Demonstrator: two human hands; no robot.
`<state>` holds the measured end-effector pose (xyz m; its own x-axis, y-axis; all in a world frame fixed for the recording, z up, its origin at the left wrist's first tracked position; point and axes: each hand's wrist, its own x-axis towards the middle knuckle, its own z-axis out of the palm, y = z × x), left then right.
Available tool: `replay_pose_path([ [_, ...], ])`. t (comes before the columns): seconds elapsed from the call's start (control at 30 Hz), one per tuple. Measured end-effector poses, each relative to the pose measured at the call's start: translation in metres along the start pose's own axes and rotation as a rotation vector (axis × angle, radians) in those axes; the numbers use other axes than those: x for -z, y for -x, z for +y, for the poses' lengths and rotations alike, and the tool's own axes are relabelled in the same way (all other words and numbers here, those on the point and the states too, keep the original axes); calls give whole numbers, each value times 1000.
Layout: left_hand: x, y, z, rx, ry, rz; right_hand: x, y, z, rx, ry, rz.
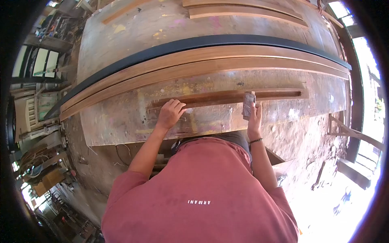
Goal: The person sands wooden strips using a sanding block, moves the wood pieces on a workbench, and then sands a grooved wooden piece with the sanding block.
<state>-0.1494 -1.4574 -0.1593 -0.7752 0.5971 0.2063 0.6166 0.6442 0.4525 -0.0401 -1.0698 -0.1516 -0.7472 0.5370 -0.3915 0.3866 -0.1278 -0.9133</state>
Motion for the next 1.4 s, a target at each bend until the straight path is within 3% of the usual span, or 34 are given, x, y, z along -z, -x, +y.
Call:
replay_pose_path([
  [0.47,12,9,-14,56,91,-69,-15,19,12,33,69,84],
  [0.53,13,14,-16,31,94,-60,-25,25,4,184,308,58],
  [0.6,16,20,-21,104,96,-24,-34,22,12,181,444,79],
  [0.67,33,15,-23,80,52,23,-54,26,14,480,597,69],
  [0.87,25,-1,-16,108,-54,1,-157,53,-28,758,1058,-253],
  [1.0,2,-3,-21,76,-22,-1,-197,51,-4,821,1185,-211],
  [1.1,-4,-2,-24,69,-31,25,-187,49,4,806,1145,-247],
  [1.13,-4,2,-23,58,-27,9,-166,34,8,710,1156,-326],
  [1.2,-6,-1,-26,66,-12,8,-94,-16,21,766,1333,-169],
  [1.3,-7,-1,-24,77,-32,8,34,-99,2,783,1459,273],
  [1.33,-7,-1,-23,73,-35,4,47,-104,-8,631,1343,516],
  [1.4,-7,-3,-21,69,-45,8,38,-121,29,576,1311,526],
])
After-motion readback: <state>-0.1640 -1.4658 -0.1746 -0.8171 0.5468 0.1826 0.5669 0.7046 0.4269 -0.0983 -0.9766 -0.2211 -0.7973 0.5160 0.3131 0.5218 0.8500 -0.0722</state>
